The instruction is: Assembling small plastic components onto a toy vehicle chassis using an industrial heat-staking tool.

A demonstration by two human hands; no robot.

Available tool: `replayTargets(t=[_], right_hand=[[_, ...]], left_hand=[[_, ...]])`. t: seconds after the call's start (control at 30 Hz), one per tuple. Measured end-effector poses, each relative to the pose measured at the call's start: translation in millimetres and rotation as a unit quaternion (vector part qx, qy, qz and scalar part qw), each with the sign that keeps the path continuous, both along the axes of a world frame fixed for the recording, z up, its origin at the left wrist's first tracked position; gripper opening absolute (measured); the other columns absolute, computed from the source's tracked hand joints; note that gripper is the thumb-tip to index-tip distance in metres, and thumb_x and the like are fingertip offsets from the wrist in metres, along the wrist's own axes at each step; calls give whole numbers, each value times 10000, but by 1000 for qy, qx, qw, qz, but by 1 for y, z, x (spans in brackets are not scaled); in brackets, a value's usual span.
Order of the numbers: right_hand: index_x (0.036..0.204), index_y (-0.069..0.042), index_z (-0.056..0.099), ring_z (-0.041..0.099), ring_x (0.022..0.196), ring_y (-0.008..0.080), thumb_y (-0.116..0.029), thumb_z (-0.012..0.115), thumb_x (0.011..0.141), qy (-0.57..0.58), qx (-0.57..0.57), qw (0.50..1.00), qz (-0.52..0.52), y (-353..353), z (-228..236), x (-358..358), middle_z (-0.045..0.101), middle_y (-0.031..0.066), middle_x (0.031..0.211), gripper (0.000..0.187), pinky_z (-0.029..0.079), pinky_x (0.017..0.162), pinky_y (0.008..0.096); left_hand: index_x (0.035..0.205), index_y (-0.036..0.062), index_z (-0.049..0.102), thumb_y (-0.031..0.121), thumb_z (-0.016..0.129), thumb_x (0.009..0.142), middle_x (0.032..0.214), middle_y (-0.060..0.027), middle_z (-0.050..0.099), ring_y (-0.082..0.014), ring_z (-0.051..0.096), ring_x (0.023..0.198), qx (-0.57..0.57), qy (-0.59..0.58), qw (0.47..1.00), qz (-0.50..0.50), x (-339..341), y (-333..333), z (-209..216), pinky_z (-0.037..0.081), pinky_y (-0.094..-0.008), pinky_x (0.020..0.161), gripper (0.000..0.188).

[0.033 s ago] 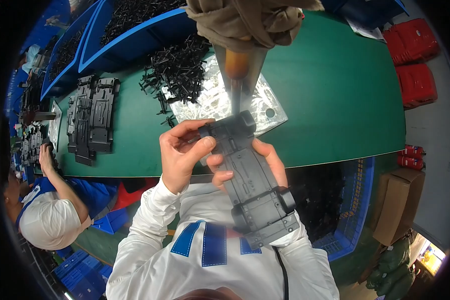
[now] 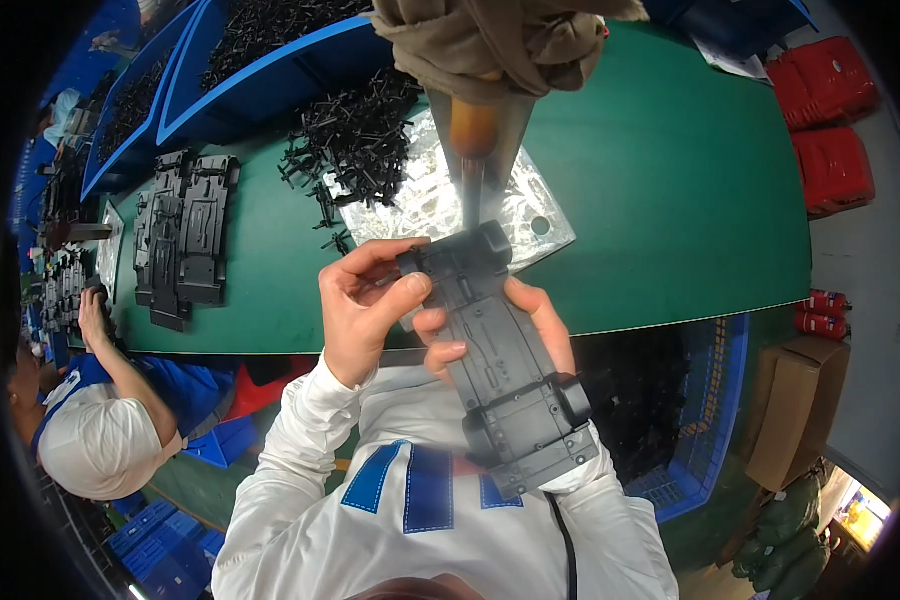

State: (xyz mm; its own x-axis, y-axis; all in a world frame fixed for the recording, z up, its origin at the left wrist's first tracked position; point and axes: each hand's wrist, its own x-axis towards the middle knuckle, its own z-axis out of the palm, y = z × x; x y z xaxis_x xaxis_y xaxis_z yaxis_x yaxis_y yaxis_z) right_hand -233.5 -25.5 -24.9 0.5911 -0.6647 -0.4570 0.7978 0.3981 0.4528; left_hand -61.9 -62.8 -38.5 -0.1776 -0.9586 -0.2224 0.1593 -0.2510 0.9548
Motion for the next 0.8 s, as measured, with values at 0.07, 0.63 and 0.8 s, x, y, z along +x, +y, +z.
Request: replayTargets(t=[0.07,0.63,0.8], right_hand=[[1380,-52,504,468,1019,239,-303,608,892,-6,-5,1000,0,0,-2,0,530,132,1237,558,447,696,328],[1373,-45,495,472,1018,241,-299,602,890,-2,7,1000,-3,1,0,1,532,137,1226,556,447,695,334],[1382,-46,493,474,1021,242,-306,595,892,-2,3,1000,-2,1,-1,1,533,137,1230,564,448,696,332]], left_hand=[[1161,-86,642,55,725,835,1049,-137,694,-162,648,941,-1,2,1000,1,0,0,-1,518,-306,887,364],[1159,-81,648,64,727,832,1032,-123,695,-157,645,927,1,1,1000,3,0,0,-1,515,-302,884,366],[1162,-80,649,68,725,834,1026,-121,696,-153,644,921,-2,-3,1000,2,0,0,-1,512,-299,880,368]])
